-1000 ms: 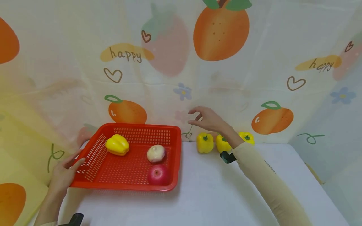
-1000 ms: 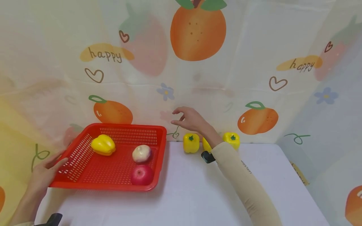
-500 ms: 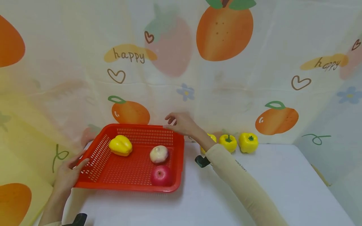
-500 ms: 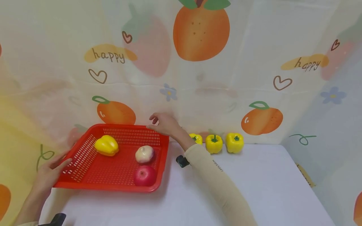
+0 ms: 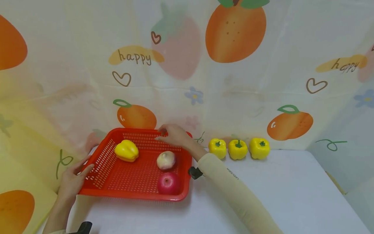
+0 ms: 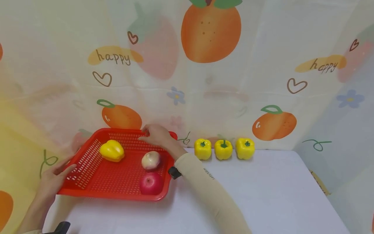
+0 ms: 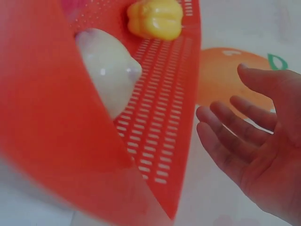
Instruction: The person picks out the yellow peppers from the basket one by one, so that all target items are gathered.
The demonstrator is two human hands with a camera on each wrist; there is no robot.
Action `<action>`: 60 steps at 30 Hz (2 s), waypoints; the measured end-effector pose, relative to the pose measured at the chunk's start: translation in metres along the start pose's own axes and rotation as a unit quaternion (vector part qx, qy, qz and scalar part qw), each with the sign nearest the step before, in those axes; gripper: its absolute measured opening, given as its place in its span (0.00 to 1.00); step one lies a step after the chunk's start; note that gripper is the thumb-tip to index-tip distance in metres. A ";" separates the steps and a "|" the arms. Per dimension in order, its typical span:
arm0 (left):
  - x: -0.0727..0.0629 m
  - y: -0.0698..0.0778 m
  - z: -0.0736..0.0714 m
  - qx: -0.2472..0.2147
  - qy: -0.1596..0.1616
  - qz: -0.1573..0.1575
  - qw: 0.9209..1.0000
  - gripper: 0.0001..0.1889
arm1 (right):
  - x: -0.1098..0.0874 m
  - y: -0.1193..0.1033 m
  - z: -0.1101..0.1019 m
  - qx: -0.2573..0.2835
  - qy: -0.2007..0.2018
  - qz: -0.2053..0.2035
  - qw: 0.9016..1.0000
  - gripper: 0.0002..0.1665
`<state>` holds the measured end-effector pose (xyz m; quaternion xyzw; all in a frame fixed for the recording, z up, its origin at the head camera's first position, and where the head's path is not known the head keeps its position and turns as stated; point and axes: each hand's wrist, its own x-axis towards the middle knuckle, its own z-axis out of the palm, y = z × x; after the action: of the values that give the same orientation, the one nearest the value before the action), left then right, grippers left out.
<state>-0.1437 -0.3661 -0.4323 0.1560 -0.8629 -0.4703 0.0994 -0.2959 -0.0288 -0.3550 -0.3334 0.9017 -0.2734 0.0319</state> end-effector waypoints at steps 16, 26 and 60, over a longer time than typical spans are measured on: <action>0.001 0.000 -0.002 -0.043 0.001 -0.023 0.999 0.31 | 0.019 -0.027 0.044 0.099 -0.096 0.020 0.990 0.35; 0.000 -0.001 -0.006 -0.049 0.005 -0.080 0.996 0.33 | 0.048 -0.048 0.083 0.091 -0.080 0.051 0.991 0.44; 0.000 0.011 0.001 -0.042 -0.001 -0.089 0.995 0.34 | 0.054 -0.109 0.115 -0.294 -0.067 0.083 0.950 0.32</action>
<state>-0.1456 -0.3601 -0.4237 0.2274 -0.8253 -0.5131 0.0625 -0.2465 -0.1852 -0.3896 -0.2694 0.9624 0.0300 0.0151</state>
